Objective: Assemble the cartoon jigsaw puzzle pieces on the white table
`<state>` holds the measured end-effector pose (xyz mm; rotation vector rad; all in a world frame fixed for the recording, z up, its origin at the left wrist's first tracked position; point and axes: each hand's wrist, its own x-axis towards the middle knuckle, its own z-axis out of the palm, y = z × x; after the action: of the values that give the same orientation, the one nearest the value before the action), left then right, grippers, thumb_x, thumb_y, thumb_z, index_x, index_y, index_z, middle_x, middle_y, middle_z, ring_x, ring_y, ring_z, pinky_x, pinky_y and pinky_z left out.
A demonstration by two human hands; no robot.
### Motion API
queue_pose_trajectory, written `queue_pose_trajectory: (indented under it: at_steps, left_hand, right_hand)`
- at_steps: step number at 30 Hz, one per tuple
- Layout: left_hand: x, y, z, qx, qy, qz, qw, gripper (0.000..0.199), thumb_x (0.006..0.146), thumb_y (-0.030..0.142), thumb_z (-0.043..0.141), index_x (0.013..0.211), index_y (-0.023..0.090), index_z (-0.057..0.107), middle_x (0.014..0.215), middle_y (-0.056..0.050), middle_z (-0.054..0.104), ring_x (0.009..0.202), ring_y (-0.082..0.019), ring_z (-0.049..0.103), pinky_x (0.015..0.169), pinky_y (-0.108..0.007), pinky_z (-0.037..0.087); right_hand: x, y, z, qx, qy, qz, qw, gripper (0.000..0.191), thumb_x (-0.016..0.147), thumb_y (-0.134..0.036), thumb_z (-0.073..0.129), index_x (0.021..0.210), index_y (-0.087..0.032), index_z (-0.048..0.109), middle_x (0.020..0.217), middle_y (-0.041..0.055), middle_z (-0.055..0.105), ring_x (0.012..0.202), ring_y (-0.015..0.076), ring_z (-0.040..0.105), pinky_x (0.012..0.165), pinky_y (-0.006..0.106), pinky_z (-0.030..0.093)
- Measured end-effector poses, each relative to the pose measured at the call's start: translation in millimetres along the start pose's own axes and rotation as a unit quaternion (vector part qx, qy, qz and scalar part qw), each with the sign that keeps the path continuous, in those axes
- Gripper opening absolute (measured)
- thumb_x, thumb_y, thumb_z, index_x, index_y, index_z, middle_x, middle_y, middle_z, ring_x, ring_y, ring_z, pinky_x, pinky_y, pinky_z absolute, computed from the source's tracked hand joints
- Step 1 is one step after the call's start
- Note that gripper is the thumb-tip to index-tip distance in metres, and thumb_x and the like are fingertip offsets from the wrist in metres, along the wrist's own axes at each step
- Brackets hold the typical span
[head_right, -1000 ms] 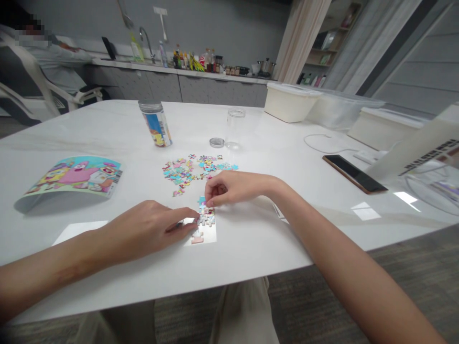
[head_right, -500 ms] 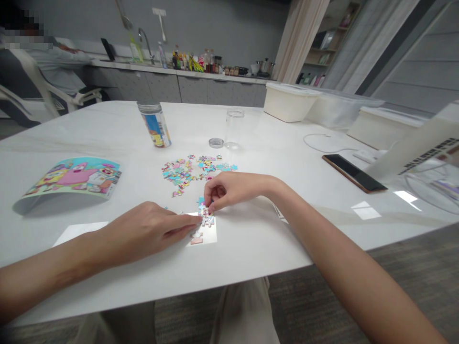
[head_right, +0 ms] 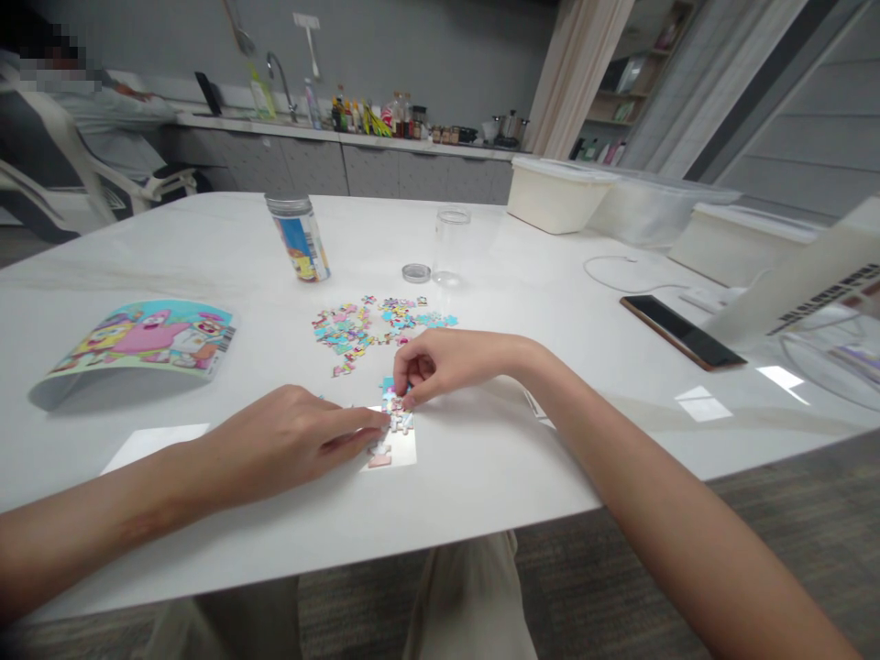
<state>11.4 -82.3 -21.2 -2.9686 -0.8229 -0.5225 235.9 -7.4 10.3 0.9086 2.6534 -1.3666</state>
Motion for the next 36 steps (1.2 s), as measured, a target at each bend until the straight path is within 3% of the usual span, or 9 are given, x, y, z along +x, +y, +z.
queue_pose_trajectory:
  at_steps: [16,24,36]
  left_hand:
    - [0.0,-0.2,1.3,-0.005,-0.003,-0.002,1.0,0.03,0.097,0.022,0.039,0.092,0.02,0.069,0.056,0.002,0.065,0.043,-0.01,0.054,0.045,-0.022,0.034]
    - [0.9,1.4,-0.2,-0.004,-0.04,-0.008,0.999,0.019,0.094,0.021,0.048,0.091,0.018,0.067,0.059,0.001,0.067,0.046,-0.012,0.057,0.044,-0.023,0.029]
    - [1.8,3.7,-2.4,0.021,-0.068,-0.021,0.997,0.018,0.094,0.024,0.048,0.093,0.018,0.065,0.062,0.0,0.068,0.049,-0.013,0.06,0.045,-0.024,0.03]
  right_hand:
    - [0.1,-1.7,-0.4,-0.005,-0.002,0.009,1.0,0.025,0.078,-0.038,0.069,0.088,-0.015,0.065,0.07,-0.0013,0.056,0.064,0.0108,0.049,0.059,0.025,0.039]
    - [0.3,0.2,0.5,-0.007,-0.007,0.014,1.0,0.024,0.079,-0.038,0.069,0.089,-0.016,0.065,0.071,-0.0011,0.055,0.064,0.011,0.048,0.058,0.024,0.038]
    - [0.7,1.2,1.8,-0.018,-0.01,0.026,0.999,0.03,0.08,-0.045,0.066,0.091,-0.017,0.066,0.071,0.0,0.055,0.065,0.0128,0.048,0.057,0.026,0.037]
